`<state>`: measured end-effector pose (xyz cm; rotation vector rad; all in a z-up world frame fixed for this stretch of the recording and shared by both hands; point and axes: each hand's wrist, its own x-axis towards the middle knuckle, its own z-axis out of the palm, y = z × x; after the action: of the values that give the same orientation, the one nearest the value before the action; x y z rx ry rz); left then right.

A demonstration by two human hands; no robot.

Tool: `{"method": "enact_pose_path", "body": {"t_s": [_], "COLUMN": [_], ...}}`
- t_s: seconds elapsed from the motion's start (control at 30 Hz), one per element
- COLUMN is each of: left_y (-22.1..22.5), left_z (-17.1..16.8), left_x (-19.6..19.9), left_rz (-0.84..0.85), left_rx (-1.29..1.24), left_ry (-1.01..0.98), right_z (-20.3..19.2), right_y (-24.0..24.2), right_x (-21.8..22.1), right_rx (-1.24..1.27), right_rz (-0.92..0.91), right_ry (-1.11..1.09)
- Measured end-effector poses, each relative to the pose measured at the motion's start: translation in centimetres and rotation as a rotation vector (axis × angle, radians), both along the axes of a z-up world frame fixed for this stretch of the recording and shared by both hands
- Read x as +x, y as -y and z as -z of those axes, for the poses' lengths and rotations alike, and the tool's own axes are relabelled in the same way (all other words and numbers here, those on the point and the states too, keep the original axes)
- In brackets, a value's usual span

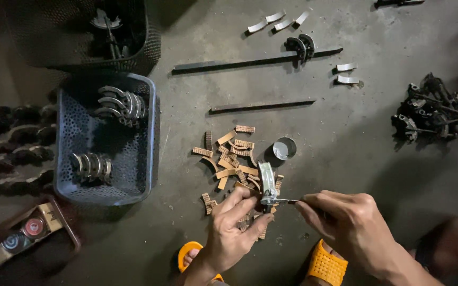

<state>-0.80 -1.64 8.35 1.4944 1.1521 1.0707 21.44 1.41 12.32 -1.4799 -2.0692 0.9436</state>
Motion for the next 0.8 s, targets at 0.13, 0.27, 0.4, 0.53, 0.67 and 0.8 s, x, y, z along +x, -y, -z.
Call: {"method": "enact_pose_path", "body": {"t_s": [0.13, 0.27, 0.4, 0.53, 0.67, 0.8], "left_y": [0.2, 0.6, 0.6, 0.9, 0.9, 1.2], "left_z": [0.1, 0.6, 1.0, 1.6, 1.9, 2.8], "left_x": [0.2, 0.0, -0.4, -0.4, -0.2, -0.2], "left_rz": [0.008, 0.035, 0.099, 0.124, 0.173, 0.209], "left_rx": [-0.028, 0.02, 0.015, 0.03, 0.014, 0.023], "left_ry": [0.034, -0.008, -0.008, 0.011, 0.016, 0.011], "right_z": [0.1, 0.5, 1.2, 1.7, 1.9, 2.8], "right_y": [0.0, -0.5, -1.0, -1.5, -1.9, -2.3], "right_x": [0.0, 0.7, 1.7, 2.3, 3.2, 4.1], "right_rx": [0.008, -0.054, -0.234, -0.28, -0.403, -0.61], "right_rz": [0.037, 0.074, 0.06, 0.063, 0.114, 0.181], "right_ry": [0.036, -0.01, -0.022, -0.032, -0.027, -0.036]}}
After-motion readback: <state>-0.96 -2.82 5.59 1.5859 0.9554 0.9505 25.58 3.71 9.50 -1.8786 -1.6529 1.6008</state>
